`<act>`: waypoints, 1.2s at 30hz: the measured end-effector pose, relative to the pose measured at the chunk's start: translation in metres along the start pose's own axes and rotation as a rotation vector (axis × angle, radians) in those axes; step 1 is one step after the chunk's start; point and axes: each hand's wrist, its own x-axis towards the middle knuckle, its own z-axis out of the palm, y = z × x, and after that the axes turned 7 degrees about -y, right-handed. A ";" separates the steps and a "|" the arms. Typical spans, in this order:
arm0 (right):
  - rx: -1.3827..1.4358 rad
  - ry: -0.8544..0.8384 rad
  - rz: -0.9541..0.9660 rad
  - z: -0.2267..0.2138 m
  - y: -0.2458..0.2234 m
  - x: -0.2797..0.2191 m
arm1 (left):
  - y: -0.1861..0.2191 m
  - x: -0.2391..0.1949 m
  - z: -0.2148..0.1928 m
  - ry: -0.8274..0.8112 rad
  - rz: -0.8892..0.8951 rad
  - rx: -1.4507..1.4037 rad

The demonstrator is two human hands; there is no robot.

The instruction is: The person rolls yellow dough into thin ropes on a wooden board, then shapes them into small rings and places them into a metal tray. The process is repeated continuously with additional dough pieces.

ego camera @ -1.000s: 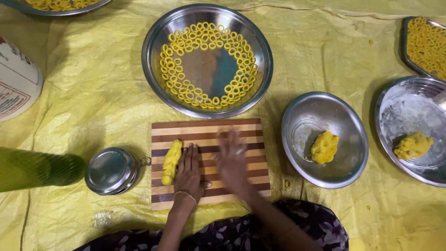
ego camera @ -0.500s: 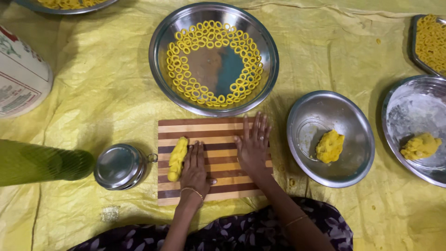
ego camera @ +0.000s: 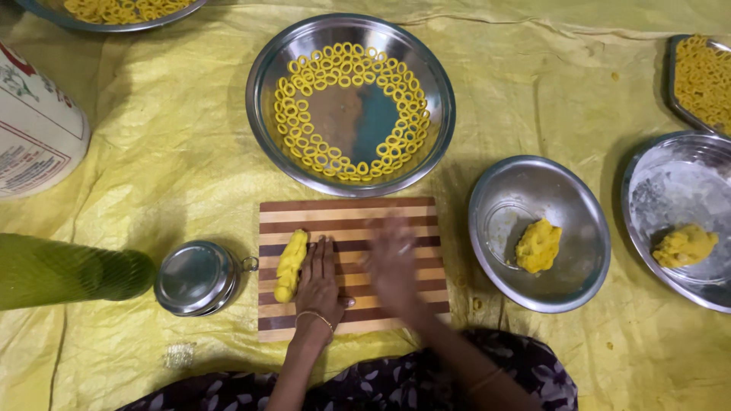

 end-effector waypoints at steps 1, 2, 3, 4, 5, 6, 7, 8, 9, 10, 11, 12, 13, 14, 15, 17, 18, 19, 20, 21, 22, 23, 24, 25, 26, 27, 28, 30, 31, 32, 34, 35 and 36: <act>-0.235 -0.108 -0.011 0.013 -0.008 -0.009 | -0.002 0.000 0.001 0.013 0.013 0.023; -0.468 -0.218 -0.023 0.023 -0.012 -0.015 | -0.003 0.000 0.002 0.025 0.026 0.046; -0.700 -0.322 -0.035 0.028 -0.013 -0.015 | -0.004 -0.001 0.003 0.015 0.022 0.020; -0.682 -0.161 -0.034 0.030 -0.012 -0.015 | -0.006 -0.003 0.004 0.004 0.018 -0.006; -0.665 0.003 -0.035 0.025 -0.005 -0.011 | -0.005 -0.004 0.004 -0.001 0.015 -0.035; -0.644 0.166 -0.036 0.014 0.006 -0.004 | -0.005 -0.004 0.004 0.013 0.023 -0.036; -0.735 0.059 0.133 -0.005 0.022 0.009 | -0.005 -0.004 0.003 0.025 0.033 -0.032; -0.820 -0.049 0.304 -0.023 0.037 0.017 | -0.005 -0.004 0.002 0.037 0.043 -0.028; -0.698 0.041 0.237 -0.035 0.047 0.016 | -0.004 -0.003 0.001 0.018 0.030 -0.023; -0.575 0.130 0.170 -0.043 0.054 0.019 | -0.004 -0.002 0.000 -0.001 0.016 -0.019; -0.454 0.214 0.104 -0.046 0.056 0.016 | -0.003 -0.002 0.001 -0.024 0.002 -0.017; -0.537 0.211 0.096 -0.043 0.054 0.010 | -0.003 -0.001 0.002 -0.024 0.004 -0.001; -0.617 0.207 0.088 -0.031 0.046 0.003 | -0.003 -0.001 0.003 -0.025 0.004 0.016; -0.697 0.203 0.079 -0.016 0.034 0.001 | -0.004 0.000 0.005 -0.026 0.003 0.033; -0.608 0.195 -0.051 0.003 0.019 -0.005 | -0.005 0.001 0.005 -0.044 -0.008 0.036; -0.559 0.094 -0.180 0.032 -0.007 -0.012 | -0.006 0.003 0.008 -0.081 -0.032 0.043; -0.599 0.001 -0.180 0.041 -0.015 -0.014 | -0.007 0.006 0.007 -0.024 0.025 0.071; -0.637 -0.095 -0.177 0.043 -0.019 -0.013 | -0.008 0.008 0.007 0.031 0.081 0.098; -0.620 -0.071 -0.116 0.039 -0.018 -0.012 | -0.008 0.008 0.007 0.085 0.137 0.125; -0.603 -0.045 -0.055 0.028 -0.011 -0.007 | -0.009 0.007 0.007 0.061 0.103 0.068; -0.587 -0.019 0.006 0.014 -0.002 0.000 | -0.010 0.003 0.006 0.037 0.068 0.010; -0.647 0.092 0.028 -0.004 0.009 0.005 | -0.009 -0.001 0.006 0.011 0.037 -0.047; -0.706 0.203 0.051 -0.020 0.020 0.009 | -0.008 -0.003 0.006 0.003 0.023 -0.058; -0.583 0.199 0.096 -0.035 0.028 0.012 | -0.006 -0.004 0.004 -0.002 0.012 -0.067; -0.459 0.195 0.139 -0.047 0.034 0.015 | -0.006 -0.003 0.003 -0.008 0.002 -0.076; -0.337 0.186 0.183 -0.052 0.034 0.014 | -0.005 -0.003 0.003 -0.010 -0.001 -0.058; -0.466 0.194 0.161 -0.050 0.031 0.009 | -0.005 -0.002 0.004 -0.011 -0.004 -0.040; -0.727 0.206 0.110 -0.029 0.013 0.005 | -0.007 0.001 0.007 -0.005 -0.007 -0.034; -0.653 0.117 0.003 -0.012 0.001 -0.003 | -0.009 0.001 0.009 0.002 -0.010 -0.043; -0.578 0.028 -0.102 0.008 -0.013 -0.011 | -0.010 0.001 0.012 0.009 -0.013 -0.051; -0.640 -0.182 -0.175 0.036 -0.027 -0.018 | -0.014 0.003 0.014 0.147 0.057 0.068; -0.600 -0.170 -0.128 0.041 -0.026 -0.017 | -0.014 0.004 0.014 0.218 0.092 0.129; -0.560 -0.158 -0.081 0.039 -0.021 -0.015 | -0.014 0.004 0.014 0.150 0.066 0.060</act>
